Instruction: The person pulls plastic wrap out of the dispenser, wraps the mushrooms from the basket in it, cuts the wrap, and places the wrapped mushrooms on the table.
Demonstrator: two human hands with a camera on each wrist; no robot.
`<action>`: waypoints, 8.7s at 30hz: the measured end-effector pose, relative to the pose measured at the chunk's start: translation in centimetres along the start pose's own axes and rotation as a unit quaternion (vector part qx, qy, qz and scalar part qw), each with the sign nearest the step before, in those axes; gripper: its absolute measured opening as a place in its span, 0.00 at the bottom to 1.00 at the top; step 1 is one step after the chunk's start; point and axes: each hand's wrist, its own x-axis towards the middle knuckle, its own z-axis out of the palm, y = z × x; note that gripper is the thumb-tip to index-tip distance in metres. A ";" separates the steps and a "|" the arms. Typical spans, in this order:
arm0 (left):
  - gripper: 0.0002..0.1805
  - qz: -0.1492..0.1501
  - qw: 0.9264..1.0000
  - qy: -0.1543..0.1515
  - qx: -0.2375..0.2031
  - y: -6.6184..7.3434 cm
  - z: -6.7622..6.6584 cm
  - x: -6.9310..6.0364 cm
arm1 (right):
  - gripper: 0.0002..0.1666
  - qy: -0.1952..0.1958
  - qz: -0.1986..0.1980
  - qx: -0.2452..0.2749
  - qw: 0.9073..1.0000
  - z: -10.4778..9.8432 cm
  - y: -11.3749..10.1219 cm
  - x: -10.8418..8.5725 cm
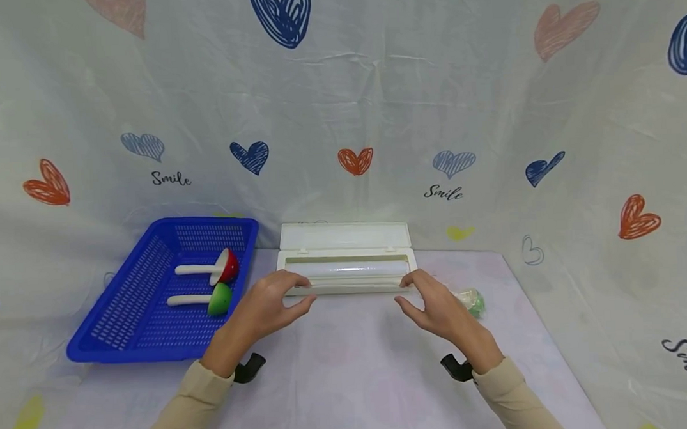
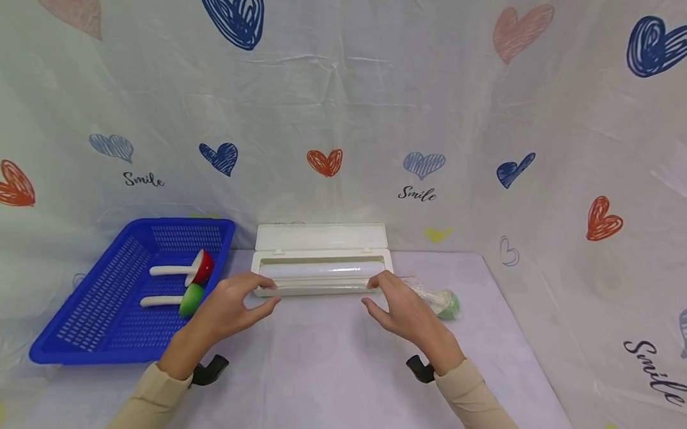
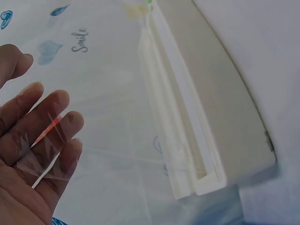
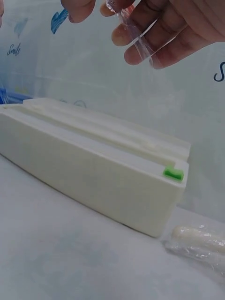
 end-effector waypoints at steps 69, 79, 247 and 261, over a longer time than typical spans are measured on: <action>0.05 -0.236 0.893 -0.324 -0.202 1.0 5.4 -9.6 | 0.24 -0.287 0.230 0.189 0.911 7.2 -2.0 -7.9; 0.10 -0.271 0.863 -0.351 -0.242 0.7 4.3 -10.5 | 0.25 -0.348 0.255 0.202 0.880 5.1 -2.0 -7.4; 0.12 -0.299 0.936 -0.176 -0.065 4.7 14.9 -2.6 | 0.11 -0.133 0.321 0.119 0.930 3.6 -1.6 -11.0; 0.12 -0.313 0.936 -0.160 -0.027 5.2 15.3 -2.4 | 0.15 -0.124 0.300 0.103 0.940 1.5 -1.8 -10.1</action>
